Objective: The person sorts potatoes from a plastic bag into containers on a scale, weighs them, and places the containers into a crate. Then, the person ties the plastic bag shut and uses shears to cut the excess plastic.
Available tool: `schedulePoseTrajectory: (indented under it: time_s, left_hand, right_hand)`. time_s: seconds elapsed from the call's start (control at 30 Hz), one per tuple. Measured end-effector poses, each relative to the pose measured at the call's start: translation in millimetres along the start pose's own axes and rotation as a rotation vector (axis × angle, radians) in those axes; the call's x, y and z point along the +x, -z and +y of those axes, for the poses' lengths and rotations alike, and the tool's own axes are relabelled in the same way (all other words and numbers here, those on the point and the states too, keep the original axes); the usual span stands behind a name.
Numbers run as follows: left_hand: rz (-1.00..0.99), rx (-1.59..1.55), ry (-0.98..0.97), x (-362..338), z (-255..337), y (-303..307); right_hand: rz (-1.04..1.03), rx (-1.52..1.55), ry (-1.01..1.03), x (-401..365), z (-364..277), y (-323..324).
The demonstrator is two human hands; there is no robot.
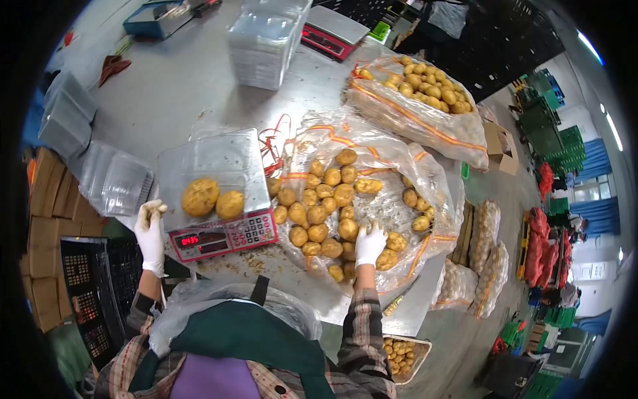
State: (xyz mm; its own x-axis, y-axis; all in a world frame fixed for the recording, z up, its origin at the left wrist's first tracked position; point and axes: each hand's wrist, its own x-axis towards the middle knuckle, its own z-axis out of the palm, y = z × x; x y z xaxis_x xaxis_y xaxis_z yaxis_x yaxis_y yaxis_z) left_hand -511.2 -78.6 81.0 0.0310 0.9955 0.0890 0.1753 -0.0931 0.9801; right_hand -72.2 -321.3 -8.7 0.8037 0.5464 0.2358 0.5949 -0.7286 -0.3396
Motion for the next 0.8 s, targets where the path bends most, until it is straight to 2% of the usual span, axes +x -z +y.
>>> schedulePoseTrajectory:
  time_s: [0.07, 0.13, 0.27, 0.33, 0.37, 0.5, 0.6, 0.63, 0.73, 0.77, 0.8]
  left_hand:
    - [-0.002, 0.005, 0.003, 1.0, -0.5, 3.2]
    - [0.015, 0.054, 0.011, 1.4, 2.3, 5.2]
    - [0.044, 0.076, 0.025, 0.3, 5.5, 10.3]
    - [0.057, 0.1, 0.037, -0.8, 6.8, 12.1]
    - [0.067, 0.082, 0.051, -1.0, 4.4, 14.1]
    - [0.059, 0.096, 0.073, -3.2, 4.9, 16.5]
    - [0.069, 0.073, 0.083, -2.1, -3.5, 16.8]
    - [0.075, 0.058, 0.087, -2.2, -7.7, 16.6]
    - [0.058, 0.038, 0.088, 0.1, -9.7, 14.4]
    - [0.051, 0.037, 0.081, 2.7, -7.1, 13.3]
    - [0.046, 0.036, 0.074, 4.3, -3.1, 11.8]
  right_hand:
    - [0.074, 0.062, 0.087, 29.0, 7.6, -13.8]
    - [-0.01, 0.332, -0.013, 61.6, 2.3, -37.4]
    - [-0.134, 0.416, 0.013, 109.5, -27.6, -85.5]
    - [-0.252, 0.018, 0.03, 122.7, -66.5, -69.0]
    - [-0.297, -0.083, 0.06, 129.1, -71.5, -73.6]
    - [-0.546, -0.029, 0.086, 145.6, -66.5, -64.6]
    - [-0.401, -0.007, 0.037, 99.9, -57.0, -61.4]
    - [-0.541, 0.098, -0.096, 96.1, -60.0, -47.4]
    - [-0.483, 0.393, -0.026, 83.5, -50.1, -32.5]
    - [-0.526, 0.524, -0.026, 79.5, -52.2, -15.6]
    - [-0.578, 0.87, -0.082, 76.4, -58.8, -1.6]
